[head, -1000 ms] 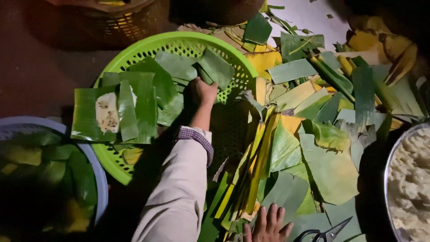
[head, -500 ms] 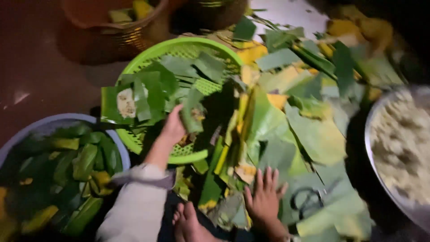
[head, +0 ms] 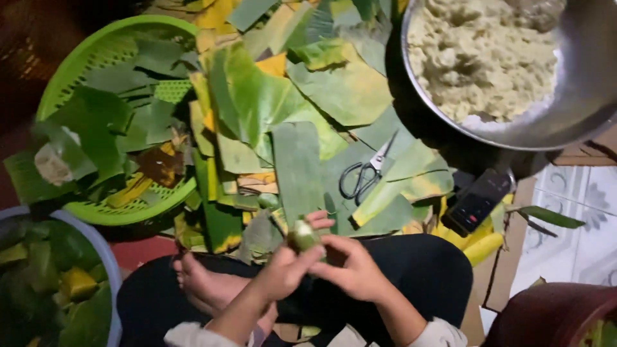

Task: Wrapping food portions into banana leaves and placing them in a basket

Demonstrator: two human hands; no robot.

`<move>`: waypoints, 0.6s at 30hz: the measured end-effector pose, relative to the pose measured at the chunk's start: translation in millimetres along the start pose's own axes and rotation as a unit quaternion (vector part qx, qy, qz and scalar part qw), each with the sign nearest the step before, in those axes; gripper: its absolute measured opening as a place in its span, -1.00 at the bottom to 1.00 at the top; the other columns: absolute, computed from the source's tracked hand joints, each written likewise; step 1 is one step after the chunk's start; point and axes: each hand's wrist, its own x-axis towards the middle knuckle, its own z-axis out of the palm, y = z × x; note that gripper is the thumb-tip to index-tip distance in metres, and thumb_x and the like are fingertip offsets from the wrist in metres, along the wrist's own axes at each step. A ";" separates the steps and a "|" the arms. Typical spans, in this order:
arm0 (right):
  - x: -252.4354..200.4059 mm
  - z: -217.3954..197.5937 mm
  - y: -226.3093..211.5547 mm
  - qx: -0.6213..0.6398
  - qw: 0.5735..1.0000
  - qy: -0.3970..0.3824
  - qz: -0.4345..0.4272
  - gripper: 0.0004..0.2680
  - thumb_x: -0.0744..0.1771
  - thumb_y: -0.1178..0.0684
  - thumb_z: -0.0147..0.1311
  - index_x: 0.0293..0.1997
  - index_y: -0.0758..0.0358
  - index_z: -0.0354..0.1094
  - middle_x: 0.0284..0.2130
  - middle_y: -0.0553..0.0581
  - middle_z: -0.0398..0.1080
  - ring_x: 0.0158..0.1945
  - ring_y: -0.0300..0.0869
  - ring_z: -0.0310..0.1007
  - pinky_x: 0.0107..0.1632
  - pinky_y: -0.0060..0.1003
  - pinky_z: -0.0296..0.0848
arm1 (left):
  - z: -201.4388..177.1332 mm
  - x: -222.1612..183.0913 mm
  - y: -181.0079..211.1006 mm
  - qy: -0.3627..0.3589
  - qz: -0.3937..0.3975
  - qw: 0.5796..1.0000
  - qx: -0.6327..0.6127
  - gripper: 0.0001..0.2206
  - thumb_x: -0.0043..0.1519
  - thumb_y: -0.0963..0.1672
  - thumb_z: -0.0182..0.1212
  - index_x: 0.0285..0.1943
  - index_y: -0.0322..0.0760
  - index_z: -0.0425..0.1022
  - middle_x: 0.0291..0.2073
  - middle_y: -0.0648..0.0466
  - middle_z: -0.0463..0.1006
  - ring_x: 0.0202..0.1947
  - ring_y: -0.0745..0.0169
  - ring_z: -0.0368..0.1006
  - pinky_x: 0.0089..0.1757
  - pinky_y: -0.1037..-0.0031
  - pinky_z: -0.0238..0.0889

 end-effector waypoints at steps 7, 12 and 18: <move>-27.1 -88.2 45.3 0.317 0.846 0.419 0.090 -0.69 0.26 0.15 0.21 0.11 0.40 0.39 -0.17 0.23 0.47 -0.16 -0.06 0.48 0.00 -0.24 0.47 | 45.3 132.6 9.3 -0.013 -0.114 0.965 0.236 -0.54 0.33 -0.02 0.10 0.41 -0.16 0.29 0.02 0.01 0.50 -0.07 0.19 0.44 -0.14 0.41 0.41; 0.5 -111.8 52.7 0.503 0.747 0.433 0.032 -0.89 0.37 0.06 0.08 -0.11 0.26 0.39 -0.25 0.17 0.49 -0.23 -0.10 0.50 -0.18 -0.24 0.44 | 33.4 234.5 -56.1 0.061 -0.144 0.867 0.474 -0.55 0.30 -0.02 0.05 0.41 -0.05 0.35 -0.69 0.15 0.49 -0.51 -0.05 0.49 -0.42 0.08 0.30; 16.6 -111.4 41.7 0.485 0.750 0.430 0.133 -0.82 0.33 0.14 0.10 0.01 0.26 0.32 -0.21 0.26 0.46 -0.22 -0.03 0.47 -0.13 -0.12 0.39 | -1.9 303.5 -138.3 0.149 -0.101 0.790 0.586 -0.58 0.28 -0.14 -0.03 0.34 -0.03 0.47 -0.36 -0.21 0.63 -0.30 -0.41 0.56 -0.29 -0.14 0.35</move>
